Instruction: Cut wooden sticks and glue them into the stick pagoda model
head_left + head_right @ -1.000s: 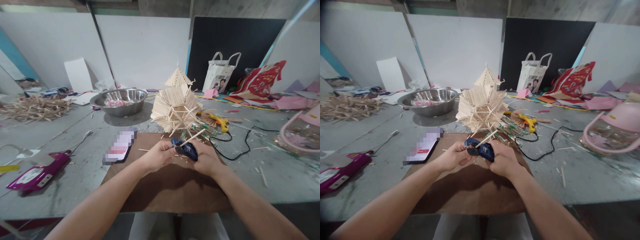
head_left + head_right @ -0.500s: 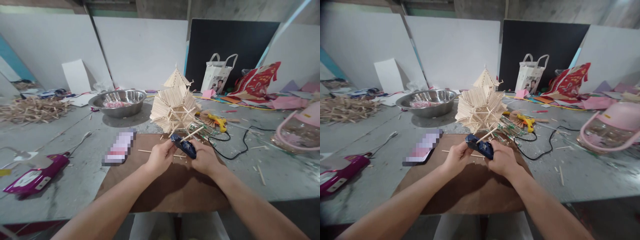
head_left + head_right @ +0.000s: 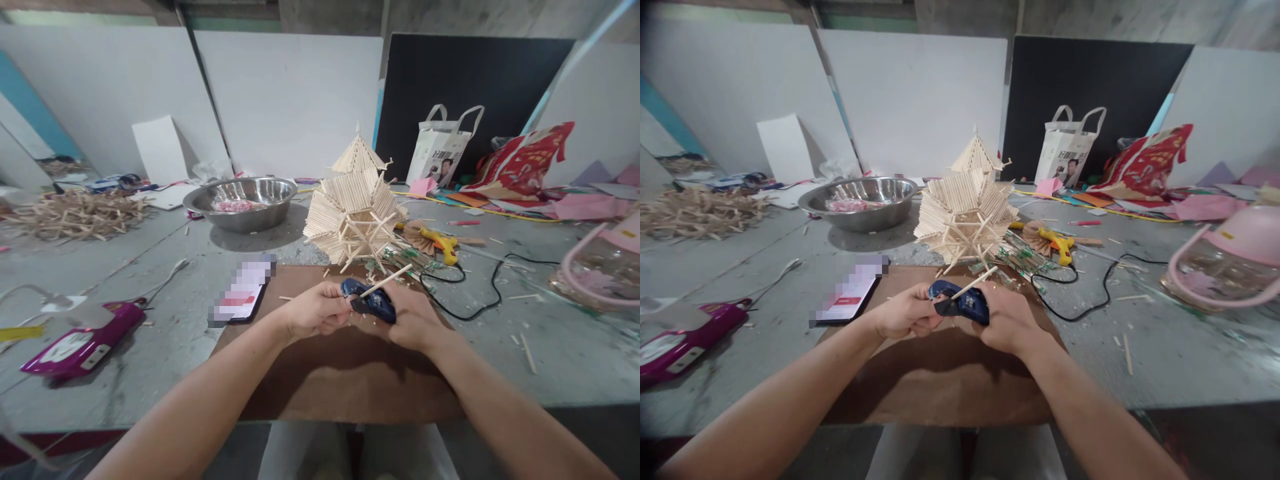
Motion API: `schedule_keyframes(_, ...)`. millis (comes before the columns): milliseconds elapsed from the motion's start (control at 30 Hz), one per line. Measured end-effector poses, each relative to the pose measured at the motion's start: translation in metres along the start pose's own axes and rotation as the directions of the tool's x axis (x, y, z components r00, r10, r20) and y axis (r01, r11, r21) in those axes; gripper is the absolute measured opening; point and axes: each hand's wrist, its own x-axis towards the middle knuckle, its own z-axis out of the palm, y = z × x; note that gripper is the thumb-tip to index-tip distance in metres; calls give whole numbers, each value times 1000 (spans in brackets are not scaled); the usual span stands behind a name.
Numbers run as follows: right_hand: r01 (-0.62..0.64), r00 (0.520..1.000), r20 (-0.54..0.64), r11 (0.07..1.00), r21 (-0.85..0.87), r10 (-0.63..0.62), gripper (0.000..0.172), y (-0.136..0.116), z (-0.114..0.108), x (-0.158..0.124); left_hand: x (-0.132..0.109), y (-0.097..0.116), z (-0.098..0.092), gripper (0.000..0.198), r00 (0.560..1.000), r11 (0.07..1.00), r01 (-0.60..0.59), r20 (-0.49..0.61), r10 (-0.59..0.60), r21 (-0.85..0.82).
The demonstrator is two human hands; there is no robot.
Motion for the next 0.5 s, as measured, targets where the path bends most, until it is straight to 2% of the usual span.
schedule_keyframes(100,10,1000,4,999,31,-10,35,-2,0,-1,-2,1,-4,27,995,998,62,79,-60,-28)
schedule_keyframes(167,9,1000,13,998,58,-10,34,-4,-1,-2,-3,2,-3,26,994,998,52,94,-50,-24)
schedule_keyframes(267,-27,999,34,998,64,25,34,-4,-1,-2,-2,2,1,28,999,999,-28,36,27,40)
schedule_keyframes(333,-78,996,40,997,21,78,34,-2,-1,-2,1,1,6,30,986,974,-142,-57,154,176)
schedule_keyframes(367,-105,994,37,994,-7,105,33,-2,0,-1,2,0,9,31,962,936,-204,-117,245,287)
schedule_keyframes(400,-127,991,31,991,-32,128,32,-1,1,-1,4,-2,11,30,920,872,-251,-176,350,420)
schedule_keyframes(433,-144,989,23,988,-50,146,30,0,1,0,5,-4,14,29,863,786,-272,-222,455,555)
schedule_keyframes(500,-161,987,4,985,-62,161,30,1,3,2,7,-7,17,24,752,610,-241,-253,609,755)
